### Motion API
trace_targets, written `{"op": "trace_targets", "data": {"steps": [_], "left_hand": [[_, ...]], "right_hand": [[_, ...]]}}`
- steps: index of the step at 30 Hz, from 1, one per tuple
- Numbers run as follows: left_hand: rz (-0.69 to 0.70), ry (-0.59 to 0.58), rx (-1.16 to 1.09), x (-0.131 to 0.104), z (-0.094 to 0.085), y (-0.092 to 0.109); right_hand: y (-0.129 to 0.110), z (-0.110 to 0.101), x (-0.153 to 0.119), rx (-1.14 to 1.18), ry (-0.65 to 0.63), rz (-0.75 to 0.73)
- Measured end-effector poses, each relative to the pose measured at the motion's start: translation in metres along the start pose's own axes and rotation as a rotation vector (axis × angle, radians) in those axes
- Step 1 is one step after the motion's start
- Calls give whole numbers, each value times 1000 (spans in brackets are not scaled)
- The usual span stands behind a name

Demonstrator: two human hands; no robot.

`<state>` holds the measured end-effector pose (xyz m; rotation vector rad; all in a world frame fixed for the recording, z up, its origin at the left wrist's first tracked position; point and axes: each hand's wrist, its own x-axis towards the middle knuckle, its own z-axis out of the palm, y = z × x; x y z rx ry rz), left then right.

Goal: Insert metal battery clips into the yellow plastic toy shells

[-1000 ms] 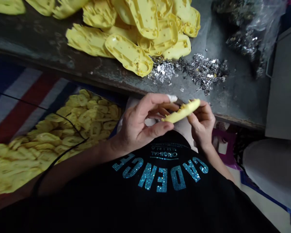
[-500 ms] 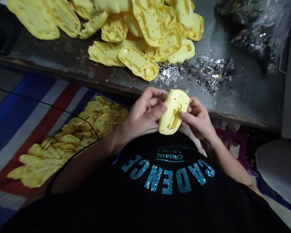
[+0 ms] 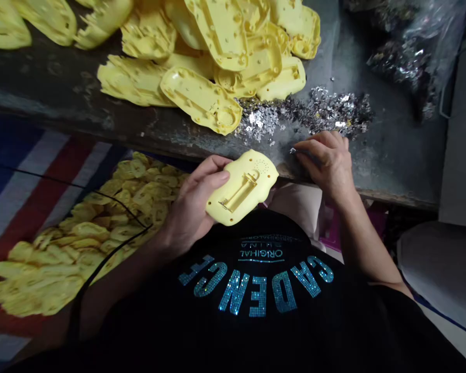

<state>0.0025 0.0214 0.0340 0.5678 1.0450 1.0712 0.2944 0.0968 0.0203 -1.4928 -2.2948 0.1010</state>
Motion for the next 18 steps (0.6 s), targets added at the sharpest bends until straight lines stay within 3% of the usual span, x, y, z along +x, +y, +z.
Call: {"op": "trace_targets", "data": {"steps": [3,13,18], "left_hand": [[-34,63,-13,-1,1,1],[-61,44,-19,-1,5,0],[-52,4,16,-6,16,-2]], "right_hand": [[-3,3,6,-24,-77,-14],[-4,-2,18,55,-129,2],[-24,-21,5,553,-20,2]]}}
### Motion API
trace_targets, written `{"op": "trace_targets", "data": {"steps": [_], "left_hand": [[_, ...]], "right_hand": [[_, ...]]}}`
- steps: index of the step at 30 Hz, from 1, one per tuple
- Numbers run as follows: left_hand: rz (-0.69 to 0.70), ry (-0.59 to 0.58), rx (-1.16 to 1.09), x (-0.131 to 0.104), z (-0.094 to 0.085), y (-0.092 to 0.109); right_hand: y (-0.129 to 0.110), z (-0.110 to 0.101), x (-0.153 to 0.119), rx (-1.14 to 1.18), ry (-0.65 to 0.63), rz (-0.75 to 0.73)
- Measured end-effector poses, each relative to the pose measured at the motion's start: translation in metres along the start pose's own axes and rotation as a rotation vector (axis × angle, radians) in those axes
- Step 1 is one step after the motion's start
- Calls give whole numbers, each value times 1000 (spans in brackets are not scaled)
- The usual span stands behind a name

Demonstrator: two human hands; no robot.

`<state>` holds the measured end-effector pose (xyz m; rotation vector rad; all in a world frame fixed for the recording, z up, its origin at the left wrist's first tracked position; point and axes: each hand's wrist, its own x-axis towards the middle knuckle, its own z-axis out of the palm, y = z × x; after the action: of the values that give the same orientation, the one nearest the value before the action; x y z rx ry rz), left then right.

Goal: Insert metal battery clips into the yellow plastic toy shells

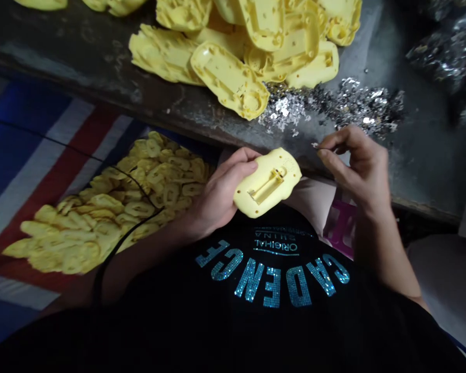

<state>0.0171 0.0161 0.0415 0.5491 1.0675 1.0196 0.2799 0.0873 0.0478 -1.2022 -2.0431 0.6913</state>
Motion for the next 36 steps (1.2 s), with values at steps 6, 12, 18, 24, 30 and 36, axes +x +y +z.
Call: {"op": "trace_targets", "data": {"steps": [6,12,18,24,30,36], "left_hand": [[9,-72,62,-9,9,-1],[-46,-129,69,-19,16,1],[-31,-130,73,-24,22,3],[-12,-132,94,-28,25,4],[16,-133,77,-27,25,1],[13,-107,58,-25,27,1]], "right_hand": [[-34,3,-9,377,-199,70],[-51,-2,-10,336,-274,88],[-67,-5,-9,273,-251,81],[-72,-6,-9,218,-261,53],[-78,-9,-6,123,-276,78],[-75,-11,-8,65,-210,20]]}}
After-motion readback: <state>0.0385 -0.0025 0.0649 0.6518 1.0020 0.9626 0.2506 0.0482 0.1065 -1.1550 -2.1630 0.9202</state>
